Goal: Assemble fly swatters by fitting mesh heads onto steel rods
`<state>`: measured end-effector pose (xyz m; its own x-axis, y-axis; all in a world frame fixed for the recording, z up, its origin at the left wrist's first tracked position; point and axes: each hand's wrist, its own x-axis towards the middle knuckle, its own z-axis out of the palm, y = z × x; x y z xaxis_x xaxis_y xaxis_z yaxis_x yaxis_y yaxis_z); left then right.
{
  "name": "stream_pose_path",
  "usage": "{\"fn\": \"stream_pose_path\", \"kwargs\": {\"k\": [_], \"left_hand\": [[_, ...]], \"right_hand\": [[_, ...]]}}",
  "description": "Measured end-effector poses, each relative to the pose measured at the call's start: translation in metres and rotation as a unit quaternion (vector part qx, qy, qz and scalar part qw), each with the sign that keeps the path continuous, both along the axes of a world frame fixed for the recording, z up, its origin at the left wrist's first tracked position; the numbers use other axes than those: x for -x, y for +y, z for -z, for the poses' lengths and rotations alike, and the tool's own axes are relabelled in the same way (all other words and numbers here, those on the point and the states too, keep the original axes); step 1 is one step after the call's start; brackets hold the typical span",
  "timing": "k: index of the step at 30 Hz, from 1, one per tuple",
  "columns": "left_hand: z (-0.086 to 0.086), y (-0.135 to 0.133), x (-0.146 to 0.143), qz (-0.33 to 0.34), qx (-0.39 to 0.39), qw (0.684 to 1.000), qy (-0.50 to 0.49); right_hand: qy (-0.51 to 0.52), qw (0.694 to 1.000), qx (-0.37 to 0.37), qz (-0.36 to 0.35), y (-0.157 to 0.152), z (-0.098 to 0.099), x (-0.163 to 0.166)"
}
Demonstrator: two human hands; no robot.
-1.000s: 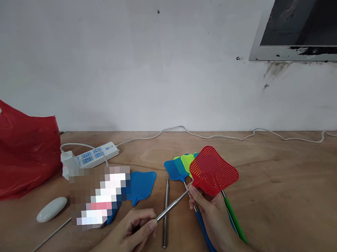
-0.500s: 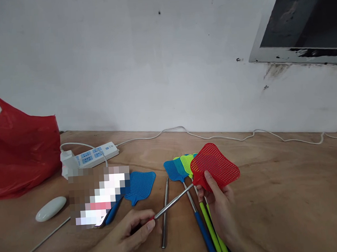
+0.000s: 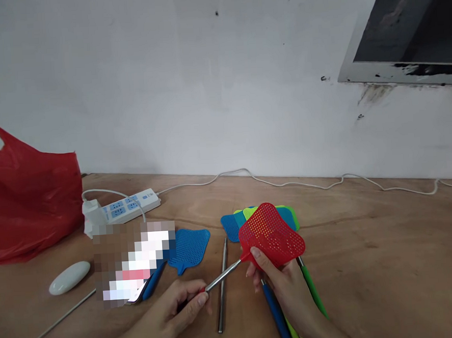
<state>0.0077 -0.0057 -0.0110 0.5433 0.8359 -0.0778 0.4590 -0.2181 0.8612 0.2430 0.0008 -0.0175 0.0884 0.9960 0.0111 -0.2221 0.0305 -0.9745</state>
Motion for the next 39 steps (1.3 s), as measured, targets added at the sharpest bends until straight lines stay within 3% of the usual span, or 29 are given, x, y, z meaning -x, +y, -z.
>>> {"fn": "stream_pose_path", "kwargs": {"k": [9,17,23,29,34,39], "left_hand": [[-0.002,0.001,-0.003,0.005,-0.004,1.000,-0.004],[-0.002,0.003,-0.006,0.004,0.048,0.994,-0.095],[0.003,0.001,-0.007,0.011,0.112,0.986,-0.124],[0.000,0.000,-0.007,0.022,0.117,0.989,-0.089],[-0.003,-0.001,-0.006,0.009,0.023,0.999,-0.032],[-0.003,-0.001,-0.005,0.007,-0.067,0.998,0.021]], "right_hand": [[0.000,1.000,-0.001,-0.015,0.002,-0.001,0.002],[-0.010,0.998,0.007,-0.059,-0.005,-0.016,0.011],[0.050,0.998,-0.022,-0.010,0.003,-0.006,0.003],[0.087,0.995,-0.011,0.043,0.008,-0.015,-0.005],[-0.012,0.996,-0.002,0.091,0.017,-0.019,-0.017],[-0.197,0.980,-0.011,0.032,0.028,-0.011,-0.026]]}}
